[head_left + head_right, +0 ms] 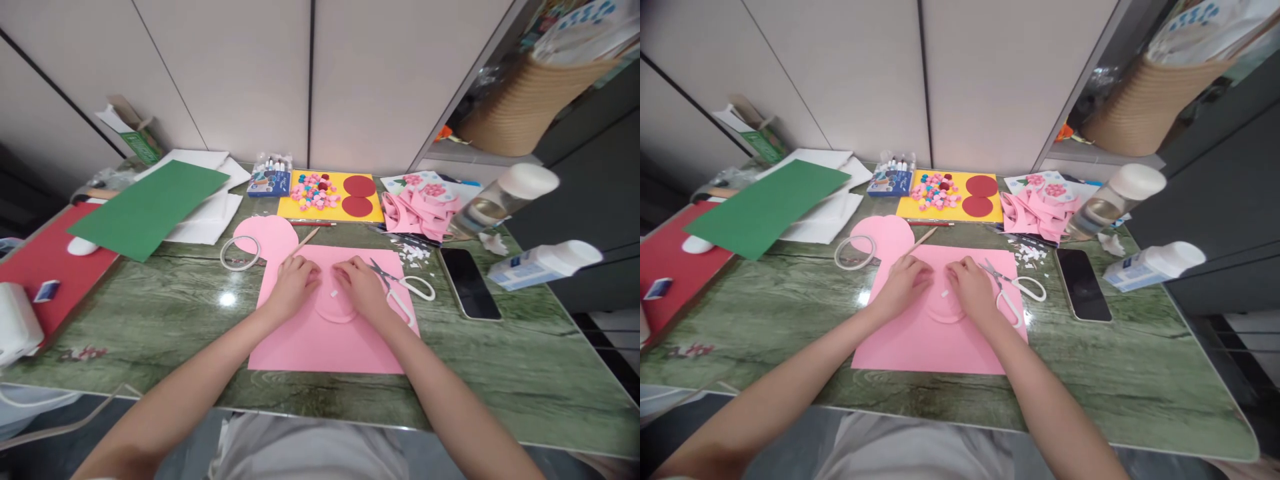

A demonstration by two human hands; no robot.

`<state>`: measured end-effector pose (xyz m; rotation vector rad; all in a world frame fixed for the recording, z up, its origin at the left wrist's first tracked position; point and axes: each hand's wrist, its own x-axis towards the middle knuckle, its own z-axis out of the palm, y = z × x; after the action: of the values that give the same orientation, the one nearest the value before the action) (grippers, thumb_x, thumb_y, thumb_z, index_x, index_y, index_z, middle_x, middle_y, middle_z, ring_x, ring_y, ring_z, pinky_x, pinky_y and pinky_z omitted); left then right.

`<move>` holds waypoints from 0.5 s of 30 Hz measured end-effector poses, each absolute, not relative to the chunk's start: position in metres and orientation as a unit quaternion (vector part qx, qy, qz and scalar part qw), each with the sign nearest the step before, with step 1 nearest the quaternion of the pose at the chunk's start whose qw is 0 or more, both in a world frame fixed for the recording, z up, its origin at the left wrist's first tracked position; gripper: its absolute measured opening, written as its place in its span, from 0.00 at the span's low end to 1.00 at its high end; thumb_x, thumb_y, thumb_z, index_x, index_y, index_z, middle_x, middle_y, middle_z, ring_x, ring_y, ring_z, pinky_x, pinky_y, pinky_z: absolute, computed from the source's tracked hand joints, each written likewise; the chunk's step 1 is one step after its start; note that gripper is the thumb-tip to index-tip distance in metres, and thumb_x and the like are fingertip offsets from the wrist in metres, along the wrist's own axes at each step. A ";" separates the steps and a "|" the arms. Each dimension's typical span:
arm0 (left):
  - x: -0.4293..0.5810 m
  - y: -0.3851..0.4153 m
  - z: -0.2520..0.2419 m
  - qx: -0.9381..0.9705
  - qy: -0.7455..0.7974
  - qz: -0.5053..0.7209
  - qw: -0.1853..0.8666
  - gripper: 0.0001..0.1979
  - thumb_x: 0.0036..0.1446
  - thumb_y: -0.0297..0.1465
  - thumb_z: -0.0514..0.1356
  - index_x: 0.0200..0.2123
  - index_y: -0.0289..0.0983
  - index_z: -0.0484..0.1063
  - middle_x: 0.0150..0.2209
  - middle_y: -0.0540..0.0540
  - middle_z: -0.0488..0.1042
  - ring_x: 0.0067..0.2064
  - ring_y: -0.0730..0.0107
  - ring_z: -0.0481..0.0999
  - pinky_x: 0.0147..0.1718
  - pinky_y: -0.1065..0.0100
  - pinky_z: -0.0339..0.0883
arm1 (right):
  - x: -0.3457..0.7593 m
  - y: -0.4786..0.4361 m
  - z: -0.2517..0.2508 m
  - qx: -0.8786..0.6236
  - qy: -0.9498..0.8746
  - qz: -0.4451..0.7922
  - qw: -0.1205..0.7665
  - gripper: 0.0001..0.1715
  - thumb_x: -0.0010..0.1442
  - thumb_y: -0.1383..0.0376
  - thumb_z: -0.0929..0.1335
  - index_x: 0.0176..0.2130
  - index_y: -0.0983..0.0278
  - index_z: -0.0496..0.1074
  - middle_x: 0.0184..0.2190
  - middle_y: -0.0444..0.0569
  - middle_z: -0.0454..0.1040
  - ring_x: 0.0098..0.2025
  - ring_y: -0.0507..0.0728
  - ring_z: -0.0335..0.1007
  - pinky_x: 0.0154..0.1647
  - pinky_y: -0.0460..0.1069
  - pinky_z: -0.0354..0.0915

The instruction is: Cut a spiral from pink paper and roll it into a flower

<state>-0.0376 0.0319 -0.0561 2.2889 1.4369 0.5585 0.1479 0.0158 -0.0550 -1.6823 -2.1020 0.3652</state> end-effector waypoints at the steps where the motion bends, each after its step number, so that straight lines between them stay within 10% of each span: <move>1: -0.038 0.032 -0.057 0.816 0.510 0.197 0.187 0.12 0.54 0.33 0.57 0.43 0.39 0.70 0.41 0.45 0.68 0.48 0.60 0.62 0.48 0.57 0.57 | 0.147 0.017 -0.056 -0.603 -0.756 0.136 0.215 0.11 0.61 0.65 0.62 0.42 0.61 0.71 0.38 0.49 0.67 0.38 0.54 0.67 0.40 0.48 0.61; 15: -0.031 0.028 -0.045 0.793 0.481 0.253 0.276 0.06 0.53 0.26 0.55 0.32 0.37 0.71 0.33 0.46 0.72 0.39 0.66 0.68 0.42 0.62 0.61 | 0.142 0.016 -0.051 -0.590 -0.742 0.177 0.265 0.05 0.57 0.70 0.62 0.35 0.64 0.68 0.37 0.48 0.66 0.37 0.53 0.66 0.39 0.48 0.62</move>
<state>-0.0305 0.0276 -0.0446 2.1294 1.2930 0.6785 0.1422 0.0165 -0.0505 -1.5938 -2.0047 0.4786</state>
